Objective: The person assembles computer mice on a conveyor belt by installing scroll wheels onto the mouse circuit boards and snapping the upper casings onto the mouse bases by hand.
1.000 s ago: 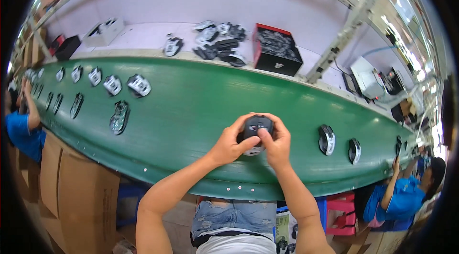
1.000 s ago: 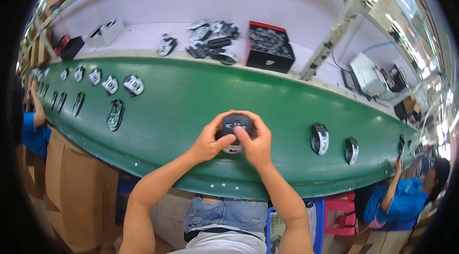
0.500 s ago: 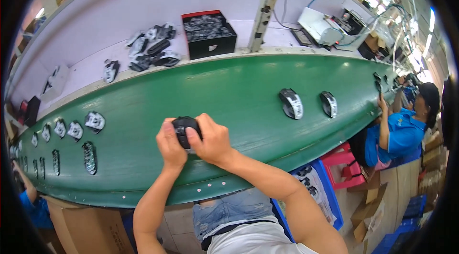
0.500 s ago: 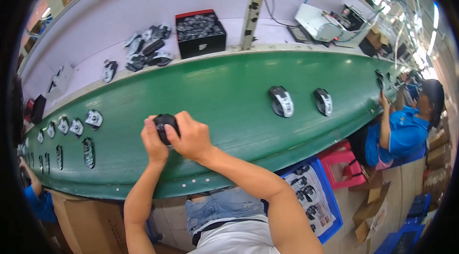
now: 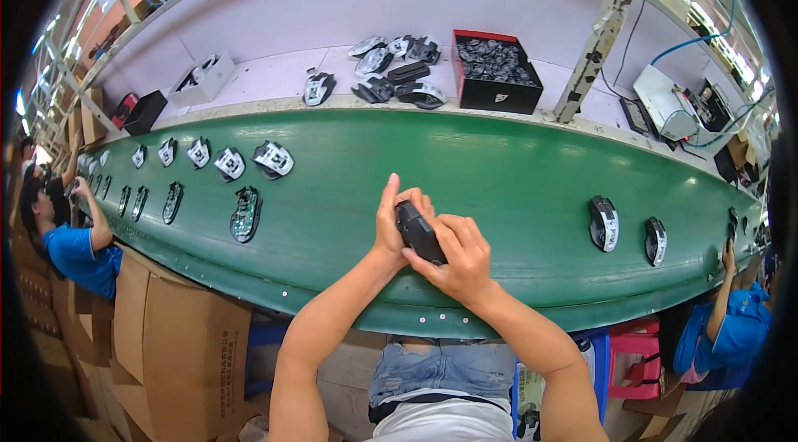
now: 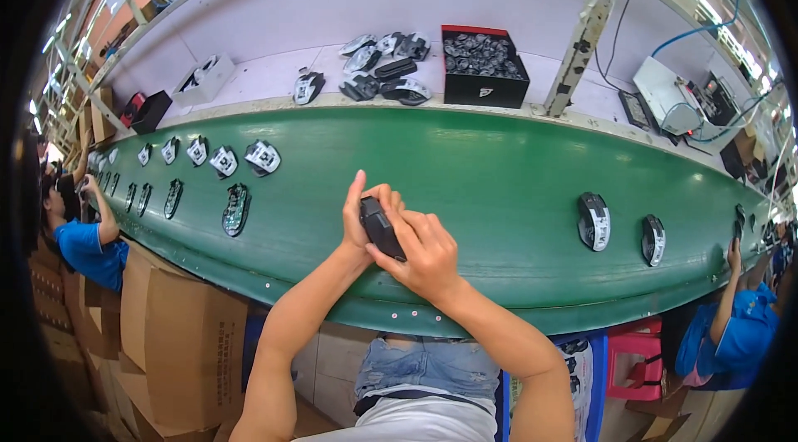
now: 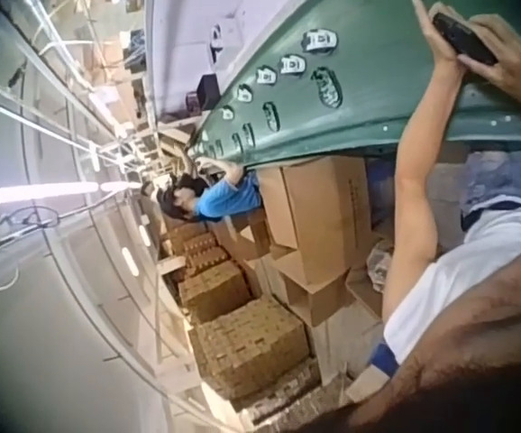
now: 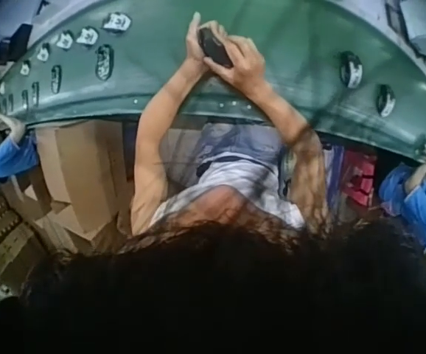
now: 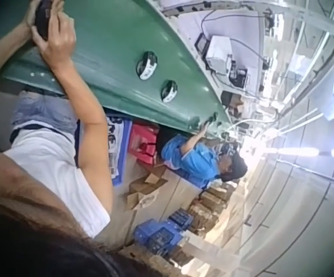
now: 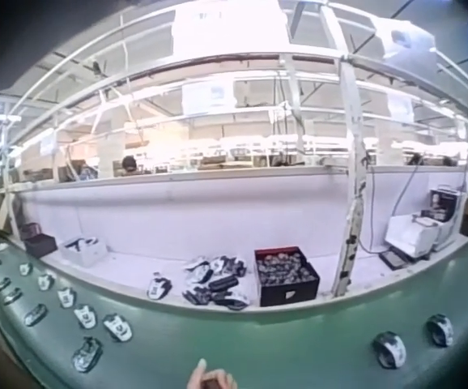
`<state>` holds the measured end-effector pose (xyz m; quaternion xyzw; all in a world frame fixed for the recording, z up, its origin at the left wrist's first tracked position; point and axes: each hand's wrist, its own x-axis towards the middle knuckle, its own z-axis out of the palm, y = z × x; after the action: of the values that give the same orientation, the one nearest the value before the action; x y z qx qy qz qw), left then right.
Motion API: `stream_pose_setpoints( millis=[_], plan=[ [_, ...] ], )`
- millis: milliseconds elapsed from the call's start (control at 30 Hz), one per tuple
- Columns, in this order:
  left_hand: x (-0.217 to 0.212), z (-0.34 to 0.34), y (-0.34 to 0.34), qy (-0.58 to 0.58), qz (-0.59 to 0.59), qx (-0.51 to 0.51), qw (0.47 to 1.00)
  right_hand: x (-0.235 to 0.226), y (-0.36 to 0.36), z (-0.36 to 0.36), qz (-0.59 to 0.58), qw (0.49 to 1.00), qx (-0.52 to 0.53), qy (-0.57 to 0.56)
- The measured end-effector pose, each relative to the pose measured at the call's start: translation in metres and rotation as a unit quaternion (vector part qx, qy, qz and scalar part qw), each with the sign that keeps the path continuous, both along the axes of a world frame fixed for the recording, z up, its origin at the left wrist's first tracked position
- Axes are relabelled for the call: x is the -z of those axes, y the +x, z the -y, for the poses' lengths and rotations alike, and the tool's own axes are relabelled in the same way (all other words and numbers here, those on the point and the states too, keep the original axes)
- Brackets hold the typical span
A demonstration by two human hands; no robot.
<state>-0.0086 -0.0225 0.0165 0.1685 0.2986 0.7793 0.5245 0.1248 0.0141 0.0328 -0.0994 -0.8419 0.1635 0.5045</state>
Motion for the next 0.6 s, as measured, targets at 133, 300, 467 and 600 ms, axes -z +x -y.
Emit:
stream_pose_setpoints(
  millis=[133,300,467,600],
  plan=[
    [0.003,-0.001,-0.004,0.007,-0.007,0.0,1.0,-0.001,-0.002,0.0,0.009,1.0,0.004,0.006],
    [0.005,0.007,-0.035,0.039,0.149,0.004,0.988,0.003,-0.003,-0.005,0.072,0.993,-0.056,-0.072],
    [0.017,0.005,-0.026,-0.006,0.163,0.043,0.986,0.014,0.0,-0.01,0.089,0.995,-0.026,-0.031],
    [0.006,0.004,-0.02,-0.091,0.054,-0.063,0.992,0.019,0.001,-0.019,0.115,0.934,-0.095,-0.325]
  ],
)
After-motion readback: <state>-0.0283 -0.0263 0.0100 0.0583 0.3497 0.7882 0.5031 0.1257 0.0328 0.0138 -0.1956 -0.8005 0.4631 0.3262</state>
